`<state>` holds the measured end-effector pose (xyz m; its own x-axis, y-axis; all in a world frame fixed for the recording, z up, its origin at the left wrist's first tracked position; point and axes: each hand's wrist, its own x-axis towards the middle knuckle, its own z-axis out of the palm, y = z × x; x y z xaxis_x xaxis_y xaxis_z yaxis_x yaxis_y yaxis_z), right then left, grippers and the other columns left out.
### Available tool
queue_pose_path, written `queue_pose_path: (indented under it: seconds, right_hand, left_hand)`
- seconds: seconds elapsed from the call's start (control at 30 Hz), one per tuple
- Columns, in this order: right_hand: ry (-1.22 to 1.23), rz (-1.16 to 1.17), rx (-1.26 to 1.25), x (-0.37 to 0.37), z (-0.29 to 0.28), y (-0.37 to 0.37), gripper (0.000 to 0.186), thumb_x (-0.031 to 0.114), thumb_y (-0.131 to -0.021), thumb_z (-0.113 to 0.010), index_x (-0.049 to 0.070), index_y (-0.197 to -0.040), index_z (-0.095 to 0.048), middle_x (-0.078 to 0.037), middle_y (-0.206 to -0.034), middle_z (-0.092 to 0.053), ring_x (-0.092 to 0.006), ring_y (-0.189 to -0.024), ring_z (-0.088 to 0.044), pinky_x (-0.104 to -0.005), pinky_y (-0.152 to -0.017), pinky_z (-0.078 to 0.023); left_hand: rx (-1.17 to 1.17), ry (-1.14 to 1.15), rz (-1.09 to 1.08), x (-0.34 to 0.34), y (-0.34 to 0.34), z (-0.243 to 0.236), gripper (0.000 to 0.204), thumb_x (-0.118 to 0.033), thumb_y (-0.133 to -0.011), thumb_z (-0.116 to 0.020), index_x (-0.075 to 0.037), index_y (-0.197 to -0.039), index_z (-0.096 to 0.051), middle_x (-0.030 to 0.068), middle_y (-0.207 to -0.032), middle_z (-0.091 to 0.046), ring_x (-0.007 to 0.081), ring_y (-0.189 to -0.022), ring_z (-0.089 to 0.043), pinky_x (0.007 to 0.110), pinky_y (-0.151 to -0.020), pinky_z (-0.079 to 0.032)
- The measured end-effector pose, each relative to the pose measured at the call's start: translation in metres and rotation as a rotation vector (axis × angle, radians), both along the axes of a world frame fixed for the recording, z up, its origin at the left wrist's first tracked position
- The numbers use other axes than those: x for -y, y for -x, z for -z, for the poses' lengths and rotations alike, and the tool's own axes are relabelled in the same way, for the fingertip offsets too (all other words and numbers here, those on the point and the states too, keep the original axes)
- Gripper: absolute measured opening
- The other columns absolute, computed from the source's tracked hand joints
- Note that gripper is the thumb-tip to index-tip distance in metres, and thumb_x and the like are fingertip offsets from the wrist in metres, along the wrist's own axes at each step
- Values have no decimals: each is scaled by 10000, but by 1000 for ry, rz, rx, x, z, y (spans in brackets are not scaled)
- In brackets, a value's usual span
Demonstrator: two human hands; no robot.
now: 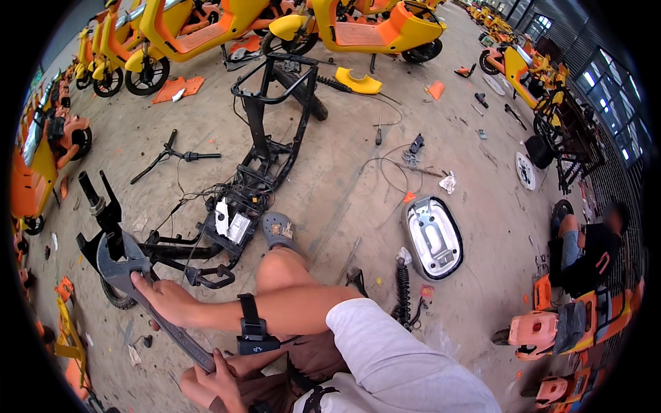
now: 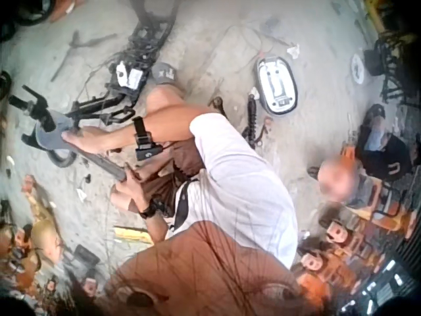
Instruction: The person uses a large adjustable wrench to tighten a bolt on the steering column of a motorcycle frame.
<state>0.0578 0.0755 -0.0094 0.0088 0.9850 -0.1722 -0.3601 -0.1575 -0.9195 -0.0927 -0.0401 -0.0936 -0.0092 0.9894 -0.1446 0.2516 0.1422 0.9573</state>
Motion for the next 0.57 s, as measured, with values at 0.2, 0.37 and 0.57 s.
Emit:
queue_pose_path:
  seconds: [0.2, 0.37, 0.57]
  right_hand:
    - [-35, 36, -158, -3, -4, -1, 734, 719, -904, -292, 67, -592, -418, -90, -515, -555, -178, -460, -618, -291, -453, -467]
    - [-30, 120, -435, -7, -11, -4, 678, 701, -898, -367, 54, -698, -404, -53, -521, -485, -155, -365, -522, -261, -338, -403]
    - [-191, 121, -388, -13, -12, -19, 640, 692, -896, -392, 76, -723, -360, -30, -529, -424, -128, -327, -448, -260, -294, -361]
  left_hand:
    - [30, -18, 83, -4, -6, 3, 187, -75, -910, -622, 4, -899, -453, 48, -567, -488, 94, -370, -420, 226, -326, -303]
    - [10, 16, 133, -7, -26, -13, 196, -66, -904, -628, 24, -996, -481, 76, -703, -541, 110, -441, -487, 232, -355, -368]
    - [-77, 52, 334, -21, -2, 12, 286, -53, -888, -640, 36, -1109, -481, 116, -824, -572, 128, -514, -548, 236, -405, -443]
